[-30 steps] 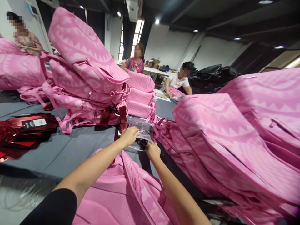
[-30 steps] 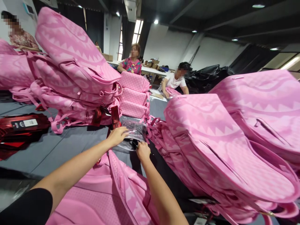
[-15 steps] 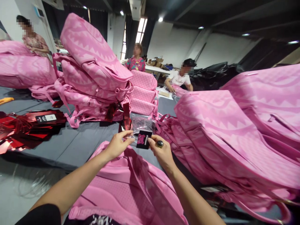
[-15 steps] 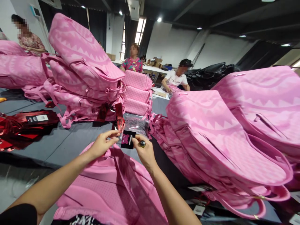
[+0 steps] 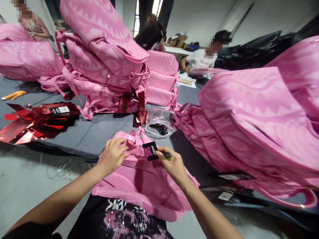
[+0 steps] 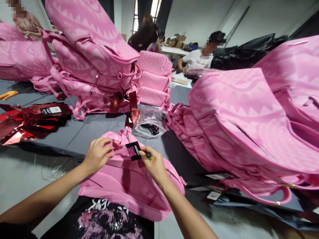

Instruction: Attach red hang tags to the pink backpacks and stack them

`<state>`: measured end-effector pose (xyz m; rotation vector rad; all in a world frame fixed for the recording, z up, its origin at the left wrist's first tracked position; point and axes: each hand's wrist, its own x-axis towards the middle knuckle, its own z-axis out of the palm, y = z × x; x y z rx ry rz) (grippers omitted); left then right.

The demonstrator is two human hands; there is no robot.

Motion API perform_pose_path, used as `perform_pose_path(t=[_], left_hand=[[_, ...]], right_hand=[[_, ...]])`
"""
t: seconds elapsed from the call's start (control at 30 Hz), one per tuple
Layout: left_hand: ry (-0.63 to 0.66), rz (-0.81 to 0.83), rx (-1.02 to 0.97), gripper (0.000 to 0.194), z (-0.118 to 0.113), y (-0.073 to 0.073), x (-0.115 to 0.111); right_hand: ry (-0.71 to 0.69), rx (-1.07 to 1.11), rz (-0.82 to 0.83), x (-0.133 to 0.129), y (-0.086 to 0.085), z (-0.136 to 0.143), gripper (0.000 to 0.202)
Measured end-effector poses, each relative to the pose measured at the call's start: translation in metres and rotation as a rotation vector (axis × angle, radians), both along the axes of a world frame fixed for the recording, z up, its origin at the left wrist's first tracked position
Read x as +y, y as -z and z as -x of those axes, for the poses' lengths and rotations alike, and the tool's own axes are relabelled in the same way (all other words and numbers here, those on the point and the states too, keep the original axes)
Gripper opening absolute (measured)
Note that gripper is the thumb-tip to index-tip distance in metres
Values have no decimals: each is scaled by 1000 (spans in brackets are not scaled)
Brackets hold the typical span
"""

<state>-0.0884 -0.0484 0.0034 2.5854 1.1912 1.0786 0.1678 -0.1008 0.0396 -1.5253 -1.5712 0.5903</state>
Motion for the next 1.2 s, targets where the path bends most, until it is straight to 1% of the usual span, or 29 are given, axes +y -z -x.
perform_pose_path(t=[0.03, 0.1, 0.13, 0.2, 0.27, 0.33, 0.37, 0.43, 0.5, 0.53, 0.57, 0.6, 0.67, 0.7, 0.73, 0.77, 0.83, 0.93, 1.07, 1.2], left_hand=[[-21, -29, 82, 18, 1, 8, -5], [-40, -43, 170, 19, 2, 21, -14], [-31, -36, 178, 19, 2, 26, -17], [15, -31, 156, 20, 5, 32, -22], [66, -67, 108, 19, 9, 37, -25], [90, -133, 48, 17, 13, 41, -26], [90, -166, 15, 15, 14, 42, -26], [92, -208, -35, 13, 15, 44, -26], [128, -223, -44, 15, 18, 45, -27], [146, -229, -41, 18, 21, 45, -27], [137, -232, -42, 25, 25, 47, -29], [86, -224, -57, 37, 30, 49, -30], [-109, -133, -102, 72, 40, 58, -34], [-206, -50, -114, 88, 45, 63, -36], [-273, 42, -113, 100, 48, 70, -38], [-303, 125, -103, 106, 50, 76, -39], [-316, 204, -82, 103, 50, 88, -40], [-364, 171, -99, 94, 45, 99, -38], [-393, 127, -99, 86, 40, 102, -36], [-394, 108, -111, 87, 41, 103, -35]], right_hand=[[-35, -72, -34, -3, 4, 1, 23], [-99, -233, -136, -6, 10, 6, 23], [-122, -303, -180, -6, 11, 9, 25], [-161, -412, -196, -3, 10, 18, 28], [-215, -512, -123, 2, 7, 28, 31], [-295, -666, 20, 7, 2, 40, 34], [-340, -756, 92, 9, -1, 46, 32], [-408, -891, 195, 14, -5, 57, 21], [-447, -932, 234, 20, -7, 67, 12], [-464, -944, 251, 23, -7, 70, 10], [-482, -966, 273, 27, -6, 74, 11], [-501, -1000, 297, 30, -6, 77, 11], [-534, -1072, 338, 35, -3, 81, 13], [-546, -1090, 348, 36, -2, 82, 15], [-551, -1097, 345, 36, -1, 83, 17], [-552, -1105, 336, 35, 1, 84, 19], [-550, -1139, 315, 34, 4, 85, 22], [-563, -1185, 321, 36, 9, 88, 24], [-649, -1185, 364, 46, 12, 95, 21], [-669, -1200, 372, 48, 5, 95, 19]])
